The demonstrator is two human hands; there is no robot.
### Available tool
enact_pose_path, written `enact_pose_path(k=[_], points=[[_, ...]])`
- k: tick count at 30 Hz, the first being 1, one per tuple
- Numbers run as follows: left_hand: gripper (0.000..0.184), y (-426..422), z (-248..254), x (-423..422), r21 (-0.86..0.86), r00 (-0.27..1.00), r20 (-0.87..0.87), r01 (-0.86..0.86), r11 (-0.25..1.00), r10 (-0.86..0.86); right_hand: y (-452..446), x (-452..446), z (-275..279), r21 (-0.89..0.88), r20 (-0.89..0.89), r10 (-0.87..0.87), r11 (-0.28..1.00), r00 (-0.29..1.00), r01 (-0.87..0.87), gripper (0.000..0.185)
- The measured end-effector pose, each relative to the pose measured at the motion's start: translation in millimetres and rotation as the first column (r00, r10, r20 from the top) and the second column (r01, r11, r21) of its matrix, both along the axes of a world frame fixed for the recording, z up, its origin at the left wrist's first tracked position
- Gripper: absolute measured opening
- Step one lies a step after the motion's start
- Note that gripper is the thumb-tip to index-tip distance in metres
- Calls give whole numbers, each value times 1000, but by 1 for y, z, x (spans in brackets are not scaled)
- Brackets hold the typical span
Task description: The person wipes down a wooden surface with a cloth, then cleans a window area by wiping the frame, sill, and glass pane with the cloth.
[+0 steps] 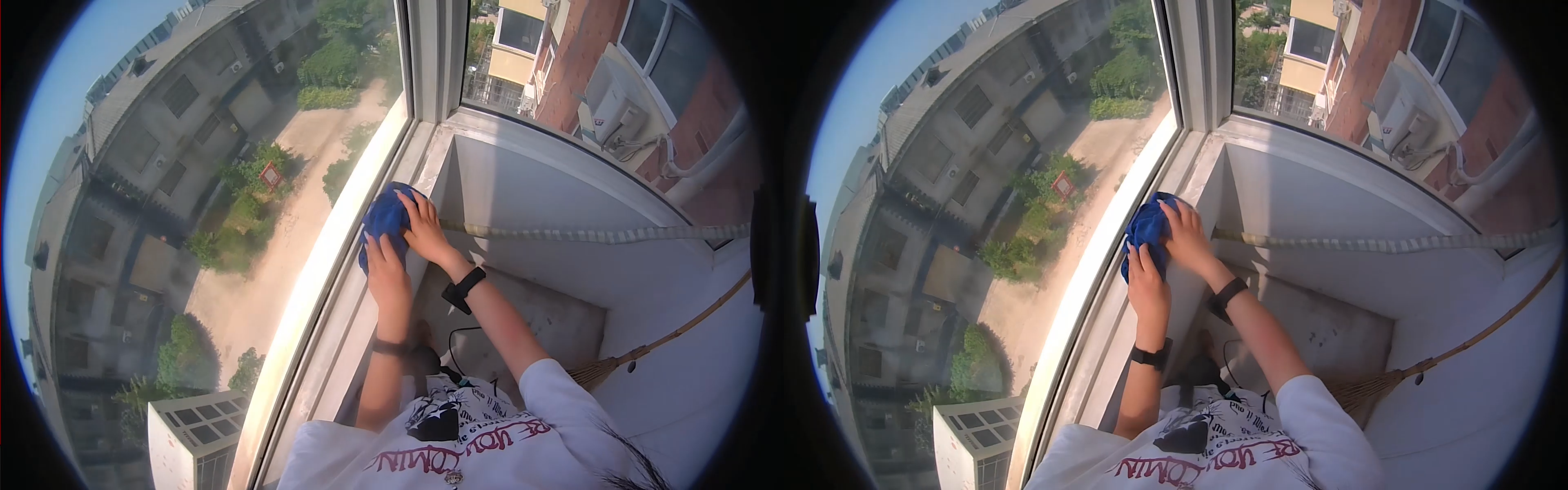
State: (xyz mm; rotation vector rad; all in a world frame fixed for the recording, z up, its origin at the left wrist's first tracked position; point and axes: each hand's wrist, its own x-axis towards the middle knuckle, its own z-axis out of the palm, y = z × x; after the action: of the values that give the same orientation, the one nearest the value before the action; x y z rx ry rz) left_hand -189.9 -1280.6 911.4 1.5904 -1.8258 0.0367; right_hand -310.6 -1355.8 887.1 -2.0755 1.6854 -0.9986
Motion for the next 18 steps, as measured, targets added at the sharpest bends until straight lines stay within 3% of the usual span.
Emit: enact_pose_path(k=[2,9,12,18], points=[[50,-26,3,-22,73,1000,-21,19,997,-18,-27,-24,-2,-54,-18,-15,998,1000,14,78],[53,-134,3,-88,84,992,-56,115,990,-110,-115,-94,-9,-61,8,-210,976,978,210,74],[55,-172,4,-103,94,988,-56,152,984,-147,-145,-112,-16,-117,-57,-253,962,966,245,75],[58,-209,6,-134,99,988,-116,118,988,-106,-184,-151,-23,-198,48,-69,977,996,77,72]])
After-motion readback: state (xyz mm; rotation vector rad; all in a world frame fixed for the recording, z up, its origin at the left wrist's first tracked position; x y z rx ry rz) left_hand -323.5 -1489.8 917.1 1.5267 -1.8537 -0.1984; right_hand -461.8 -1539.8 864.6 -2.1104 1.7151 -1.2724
